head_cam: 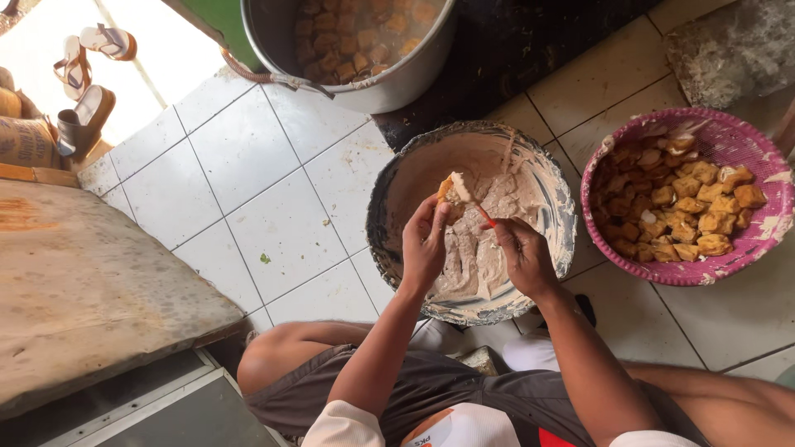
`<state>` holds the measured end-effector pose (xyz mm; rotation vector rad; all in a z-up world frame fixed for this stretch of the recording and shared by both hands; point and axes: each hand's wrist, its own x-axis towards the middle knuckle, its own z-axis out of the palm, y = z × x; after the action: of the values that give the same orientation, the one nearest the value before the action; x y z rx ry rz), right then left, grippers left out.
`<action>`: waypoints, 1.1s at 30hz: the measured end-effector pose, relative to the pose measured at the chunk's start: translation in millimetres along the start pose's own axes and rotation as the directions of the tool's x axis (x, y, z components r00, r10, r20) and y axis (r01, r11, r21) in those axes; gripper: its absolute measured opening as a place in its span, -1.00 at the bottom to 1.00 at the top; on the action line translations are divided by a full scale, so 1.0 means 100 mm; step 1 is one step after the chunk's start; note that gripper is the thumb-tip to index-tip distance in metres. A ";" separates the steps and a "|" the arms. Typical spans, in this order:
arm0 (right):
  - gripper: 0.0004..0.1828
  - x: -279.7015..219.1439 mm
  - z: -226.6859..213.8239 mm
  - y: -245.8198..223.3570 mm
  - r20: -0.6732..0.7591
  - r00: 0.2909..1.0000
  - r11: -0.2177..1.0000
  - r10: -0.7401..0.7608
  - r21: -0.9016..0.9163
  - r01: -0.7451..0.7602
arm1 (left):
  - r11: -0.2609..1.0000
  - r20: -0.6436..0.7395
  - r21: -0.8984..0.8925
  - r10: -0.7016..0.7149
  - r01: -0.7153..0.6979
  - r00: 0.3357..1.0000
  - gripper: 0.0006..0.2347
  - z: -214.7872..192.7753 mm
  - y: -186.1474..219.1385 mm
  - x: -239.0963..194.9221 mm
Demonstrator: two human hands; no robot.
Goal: The person sits on the floor and repeatedly picks up small fried food items from a pink basket, coats them with a thick batter using an orange spatula, and places them into a large metal pot. The process is continuous and repetitive throughout the clip.
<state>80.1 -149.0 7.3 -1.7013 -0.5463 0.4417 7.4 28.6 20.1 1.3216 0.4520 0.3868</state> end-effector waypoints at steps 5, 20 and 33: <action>-0.72 0.09 -0.09 -0.10 -0.050 0.994 0.981 -0.101 -0.170 0.091 | 0.869 0.270 -0.437 -0.120 0.232 0.955 -0.59 -0.21 0.06 -0.05; -0.73 0.02 -0.32 -0.12 0.006 0.924 0.753 -0.383 -0.577 0.316 | 0.967 -0.025 0.209 0.152 -0.143 0.988 -0.73 -0.28 0.26 0.05; -0.69 -0.24 -0.37 -0.82 0.031 0.959 0.903 -0.281 -0.329 0.275 | 0.212 0.370 0.796 0.572 -0.567 0.732 -0.73 -0.28 1.22 -0.09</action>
<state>72.0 -179.7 94.5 -1.9058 -0.8771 0.1307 -16.5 72.6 135.1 2.5803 0.0880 0.8555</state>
